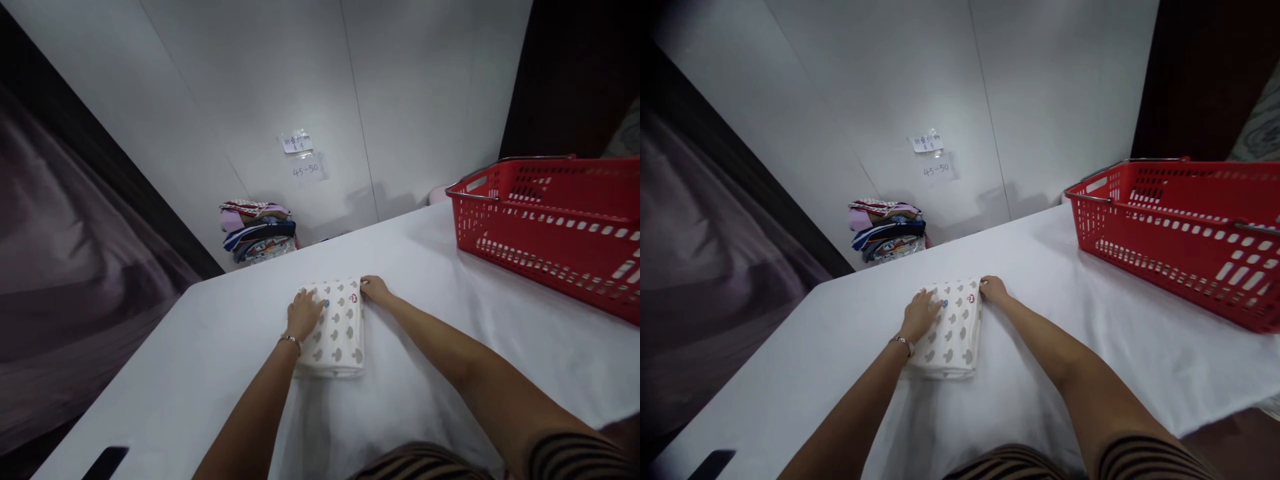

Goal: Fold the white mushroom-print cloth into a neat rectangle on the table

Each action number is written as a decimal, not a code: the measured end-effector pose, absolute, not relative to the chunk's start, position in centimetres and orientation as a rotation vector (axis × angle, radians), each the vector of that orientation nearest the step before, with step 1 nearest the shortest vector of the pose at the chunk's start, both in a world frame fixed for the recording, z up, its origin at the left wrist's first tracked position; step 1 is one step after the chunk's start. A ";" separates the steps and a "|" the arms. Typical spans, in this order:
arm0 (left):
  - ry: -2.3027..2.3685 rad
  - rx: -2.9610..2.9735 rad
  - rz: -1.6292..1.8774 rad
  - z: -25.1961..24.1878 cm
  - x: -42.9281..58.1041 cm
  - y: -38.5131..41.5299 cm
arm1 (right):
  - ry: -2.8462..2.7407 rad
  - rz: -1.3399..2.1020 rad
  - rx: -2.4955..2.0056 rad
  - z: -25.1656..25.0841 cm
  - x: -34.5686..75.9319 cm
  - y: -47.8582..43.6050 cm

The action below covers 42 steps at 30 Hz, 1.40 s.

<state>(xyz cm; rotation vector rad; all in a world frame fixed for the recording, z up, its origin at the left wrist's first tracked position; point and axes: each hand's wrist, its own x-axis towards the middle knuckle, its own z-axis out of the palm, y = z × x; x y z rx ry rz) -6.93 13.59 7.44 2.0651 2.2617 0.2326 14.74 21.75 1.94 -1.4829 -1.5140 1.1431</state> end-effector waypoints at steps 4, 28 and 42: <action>2.264 2.113 0.139 5.5 -8.4 14.4 | -1.591 1.078 -1.447 1.5 14.9 22.5; 2.266 2.089 0.134 5.7 -10.1 18.6 | -1.915 0.888 -1.317 0.5 15.0 24.2; 2.222 2.195 0.251 3.7 -11.3 19.7 | -2.023 0.751 -1.363 1.5 14.3 24.3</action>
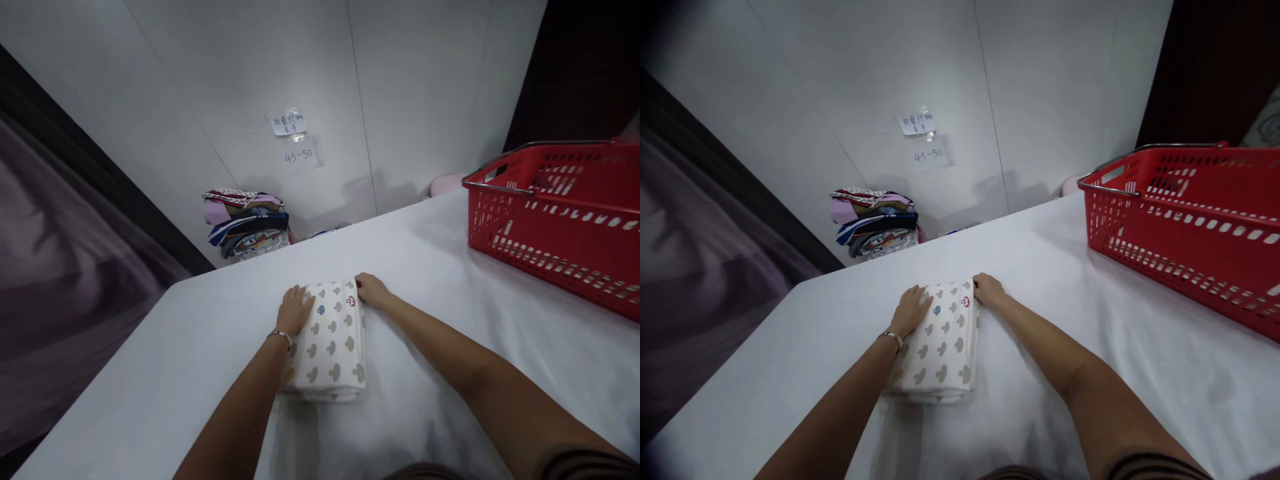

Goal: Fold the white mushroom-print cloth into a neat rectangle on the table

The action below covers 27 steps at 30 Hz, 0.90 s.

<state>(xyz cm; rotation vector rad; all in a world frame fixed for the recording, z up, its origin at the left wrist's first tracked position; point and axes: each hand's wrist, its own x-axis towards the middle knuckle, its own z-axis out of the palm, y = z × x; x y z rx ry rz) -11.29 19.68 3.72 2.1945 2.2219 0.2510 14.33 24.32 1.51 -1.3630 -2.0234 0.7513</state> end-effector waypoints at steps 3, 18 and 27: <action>2.234 2.121 0.215 4.8 -11.1 20.4 | -1.994 0.727 -1.368 1.3 14.2 23.9; 2.274 2.091 0.187 5.4 -10.2 21.4 | -1.751 0.784 -1.201 -0.4 15.8 24.3; 2.120 2.419 0.177 3.9 -8.3 20.8 | -1.808 0.682 -1.171 -0.7 15.3 24.8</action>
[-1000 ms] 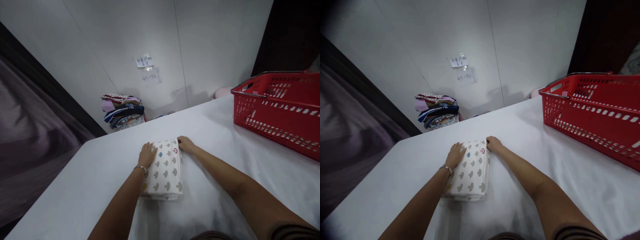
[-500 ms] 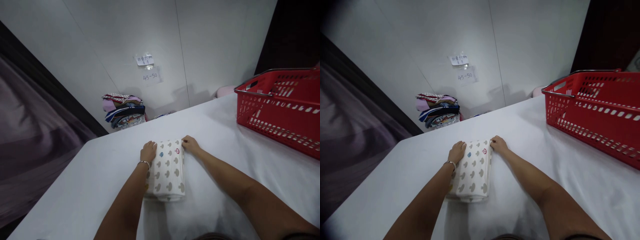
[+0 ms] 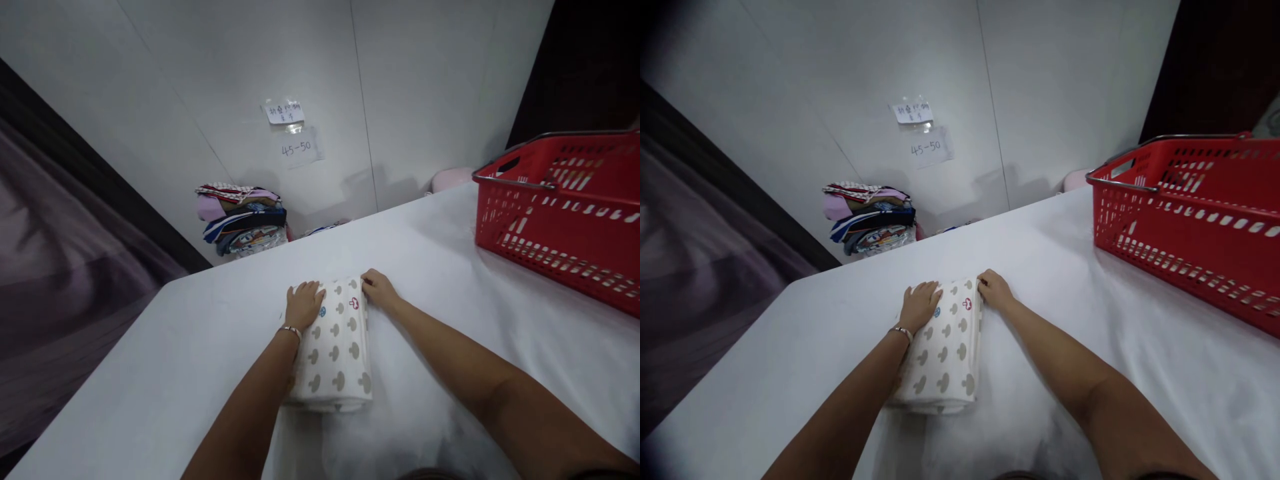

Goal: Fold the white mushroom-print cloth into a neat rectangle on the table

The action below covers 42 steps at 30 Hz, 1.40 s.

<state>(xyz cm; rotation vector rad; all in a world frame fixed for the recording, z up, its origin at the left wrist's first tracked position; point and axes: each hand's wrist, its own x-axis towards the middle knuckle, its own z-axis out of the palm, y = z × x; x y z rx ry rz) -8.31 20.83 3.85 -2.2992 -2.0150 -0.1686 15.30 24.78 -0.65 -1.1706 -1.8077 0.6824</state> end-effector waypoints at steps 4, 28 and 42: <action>-2.100 -2.292 -0.167 4.5 -8.1 20.9 | -1.888 0.641 -1.251 -0.4 15.1 24.5; -1.874 -2.681 -0.172 3.9 -1.7 18.9 | -1.885 0.674 -1.401 -0.2 15.2 24.2; -1.887 -2.710 -0.143 4.4 -1.5 19.0 | -1.939 0.720 -1.417 0.9 15.6 23.9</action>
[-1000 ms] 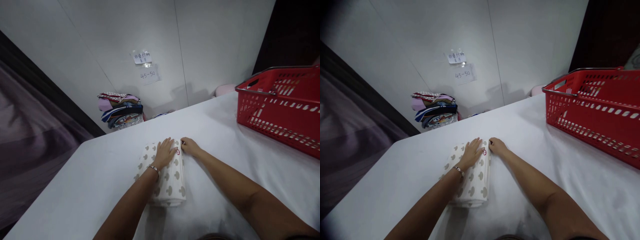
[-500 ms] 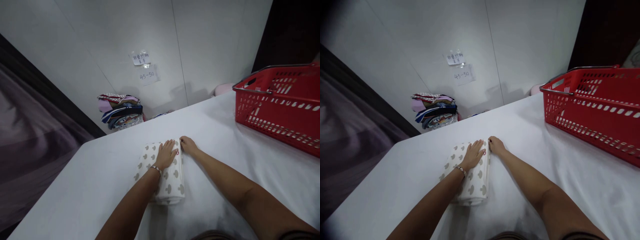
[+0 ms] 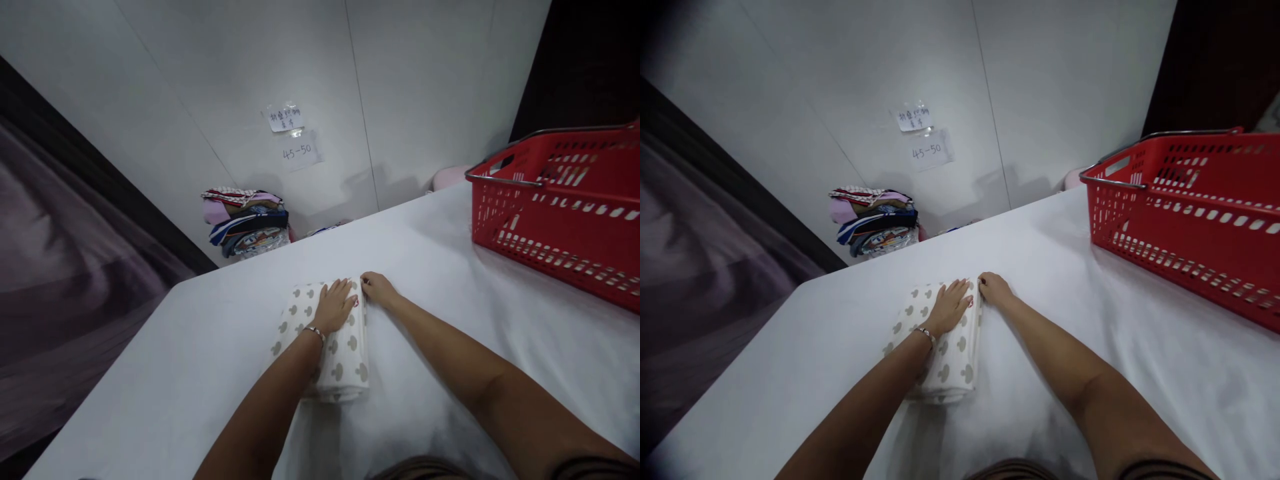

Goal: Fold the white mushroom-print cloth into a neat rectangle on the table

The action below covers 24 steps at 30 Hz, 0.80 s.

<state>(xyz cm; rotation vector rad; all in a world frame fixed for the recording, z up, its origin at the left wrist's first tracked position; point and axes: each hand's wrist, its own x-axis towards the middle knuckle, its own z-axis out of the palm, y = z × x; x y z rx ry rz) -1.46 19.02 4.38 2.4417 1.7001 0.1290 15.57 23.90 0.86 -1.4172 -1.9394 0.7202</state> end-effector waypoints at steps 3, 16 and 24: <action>1.738 2.343 0.151 5.0 -1.3 19.0 | -1.951 0.747 -1.460 1.4 15.6 23.6; 1.659 2.416 0.122 4.8 -0.4 16.1 | -1.891 0.711 -1.548 1.5 15.0 23.0; 1.873 2.341 0.294 7.8 1.7 11.1 | -1.738 0.836 -1.520 1.5 16.1 21.8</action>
